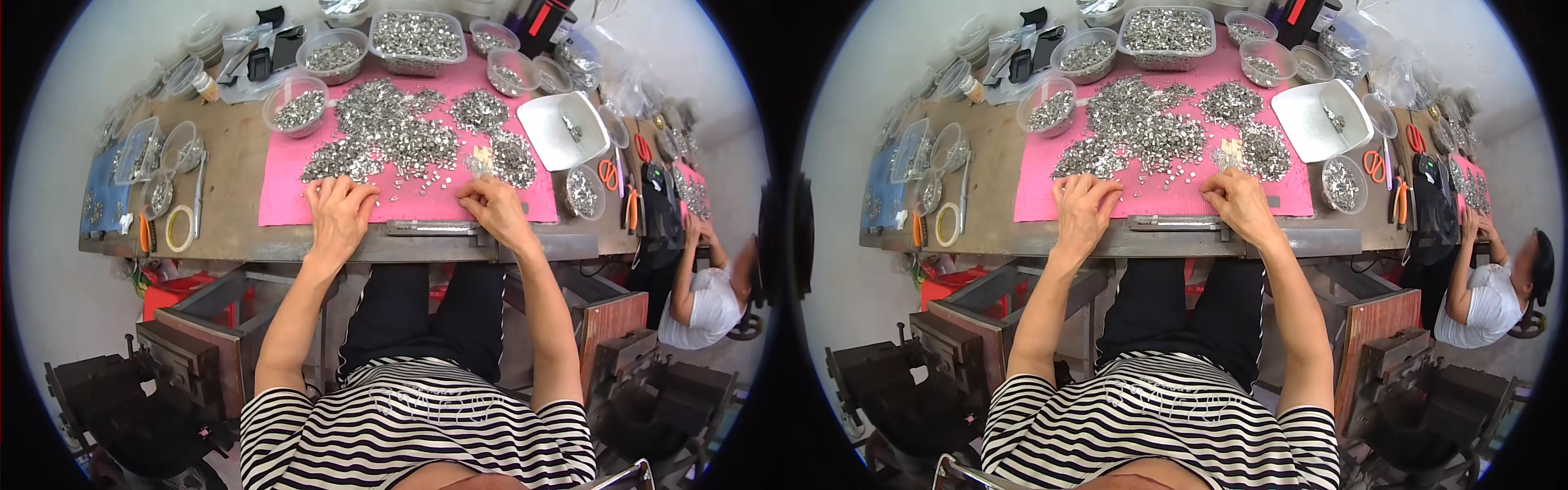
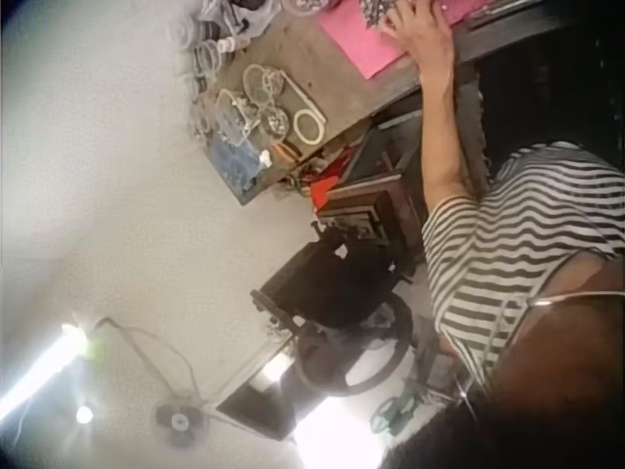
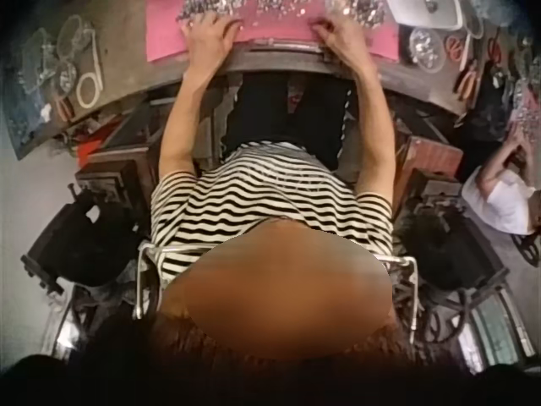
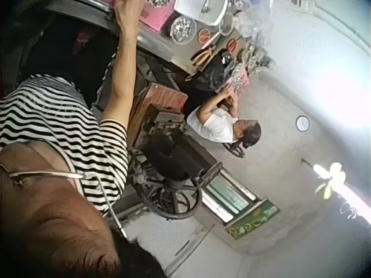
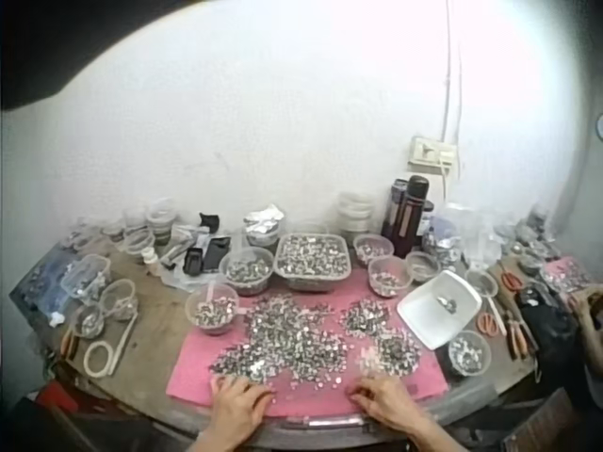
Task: The person inserts small metal pieces into the slots of a metal fixture by hand, then places the fixture into a manual press machine and turns the handwheel to press them.
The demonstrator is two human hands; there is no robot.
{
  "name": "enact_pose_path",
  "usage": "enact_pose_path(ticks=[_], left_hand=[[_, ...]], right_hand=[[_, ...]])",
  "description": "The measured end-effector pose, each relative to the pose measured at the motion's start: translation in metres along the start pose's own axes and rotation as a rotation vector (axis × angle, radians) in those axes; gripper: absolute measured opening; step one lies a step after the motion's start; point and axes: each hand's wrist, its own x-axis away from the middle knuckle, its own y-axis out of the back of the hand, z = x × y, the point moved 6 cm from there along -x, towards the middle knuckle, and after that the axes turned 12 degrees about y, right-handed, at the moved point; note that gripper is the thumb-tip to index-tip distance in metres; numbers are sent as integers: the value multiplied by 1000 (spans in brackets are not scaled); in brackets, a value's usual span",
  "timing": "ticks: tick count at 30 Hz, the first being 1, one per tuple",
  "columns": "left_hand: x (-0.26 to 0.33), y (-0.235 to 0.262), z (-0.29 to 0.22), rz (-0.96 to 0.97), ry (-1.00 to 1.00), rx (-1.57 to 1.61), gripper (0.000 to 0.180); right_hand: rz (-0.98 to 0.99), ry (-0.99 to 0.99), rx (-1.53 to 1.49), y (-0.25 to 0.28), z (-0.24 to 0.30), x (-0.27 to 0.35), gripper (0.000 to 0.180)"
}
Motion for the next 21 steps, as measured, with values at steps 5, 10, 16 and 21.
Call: enact_pose_path(ticks=[5, 10, 16, 21], left_hand=[[-5, 2, -3, 25, -26, 38, 8], [6, 10, 5, 16, -47, -42, 12], [2, 4, 1, 18, 3, 39, 13], [3, 4, 1, 33, -31, 18, 11]], right_hand=[[-81, 143, 118, 3, 5, 5, 9], [-71, 33, -79, 16, 26, 31, 4], [-211, 157, -44, 5, 34, 51, 7], [-267, 207, 34, 2, 38, 52, 13]])
